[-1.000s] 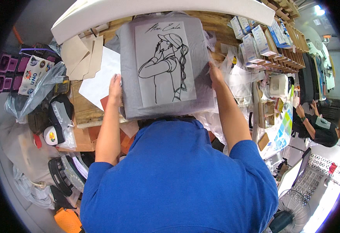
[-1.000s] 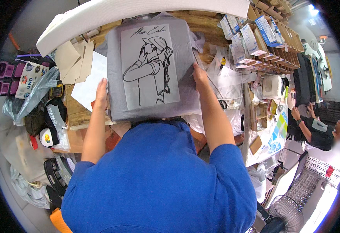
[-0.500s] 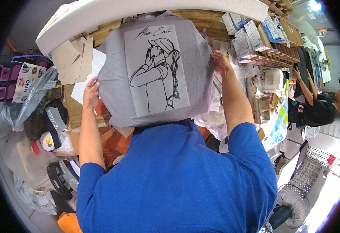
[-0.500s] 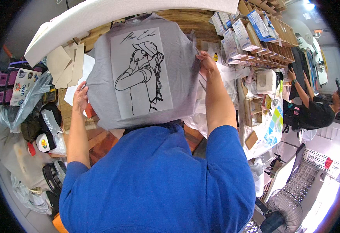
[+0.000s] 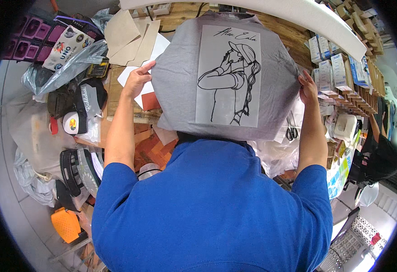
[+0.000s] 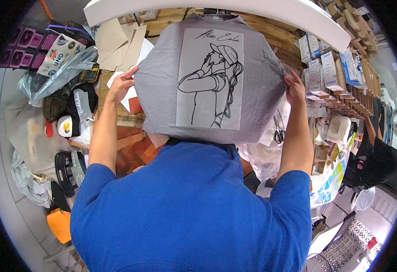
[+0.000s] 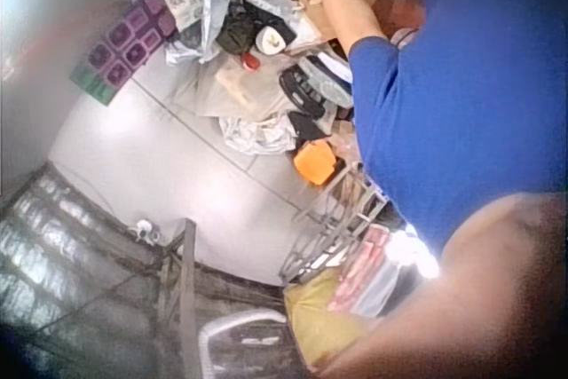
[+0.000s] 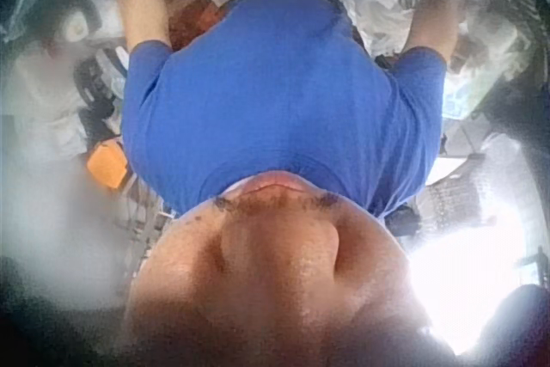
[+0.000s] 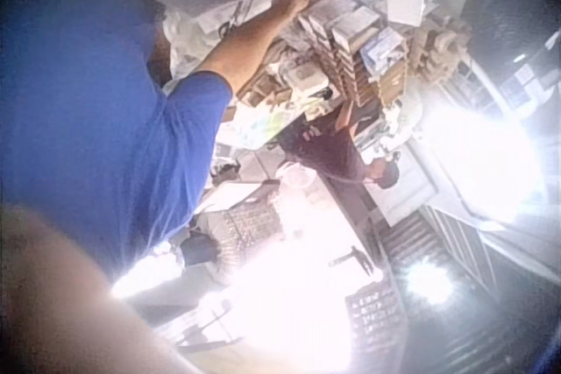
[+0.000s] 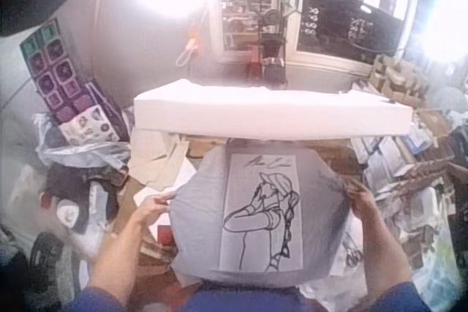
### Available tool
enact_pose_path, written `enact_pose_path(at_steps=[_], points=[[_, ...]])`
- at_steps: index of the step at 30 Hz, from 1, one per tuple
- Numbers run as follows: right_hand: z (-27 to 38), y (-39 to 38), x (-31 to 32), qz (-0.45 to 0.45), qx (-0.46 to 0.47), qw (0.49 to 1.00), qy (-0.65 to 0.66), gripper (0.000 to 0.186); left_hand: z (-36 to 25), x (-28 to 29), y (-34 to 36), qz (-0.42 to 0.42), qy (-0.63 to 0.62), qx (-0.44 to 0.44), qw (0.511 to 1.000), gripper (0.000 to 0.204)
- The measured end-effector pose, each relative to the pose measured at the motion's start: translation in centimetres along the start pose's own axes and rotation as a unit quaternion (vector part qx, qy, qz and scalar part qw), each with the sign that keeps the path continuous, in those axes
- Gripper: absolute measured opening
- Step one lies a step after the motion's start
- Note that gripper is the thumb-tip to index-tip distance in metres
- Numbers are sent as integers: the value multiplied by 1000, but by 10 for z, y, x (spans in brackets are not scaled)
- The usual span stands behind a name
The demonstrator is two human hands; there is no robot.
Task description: The person trims a design film using scissors and aligns it onto a grey t-shirt by hand on a heat press machine. They press the machine down, remove the t-shirt, and then position a green t-shirt and another design film to repeat the process.
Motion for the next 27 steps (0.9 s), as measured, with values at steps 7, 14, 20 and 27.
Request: enact_pose_path(at_steps=[7,14,20,27], points=[[-10,-4,12,-50,99,955,-274,34,-3,-24,-14,-114,261,114,952,57],[-41,-208,-23,102,67,821,-558,42,65,-126,-158,-72,426,-79,899,59],[-38,-186,-33,60,68,812,-576,37,89,-128,-137,-151,396,-171,890,57],[145,-89,46,-15,453,597,-662,23,61,-129,-104,-149,299,-108,936,56]])
Point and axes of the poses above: each hand's wrist, its own y-axis towards the middle knuckle, its own x-axis out of the back of the hand, z = x × y, the point moved 2 cm from there along y, towards the middle knuckle, and after that the axes turned 10 degrees about x, right-handed, at the moved point
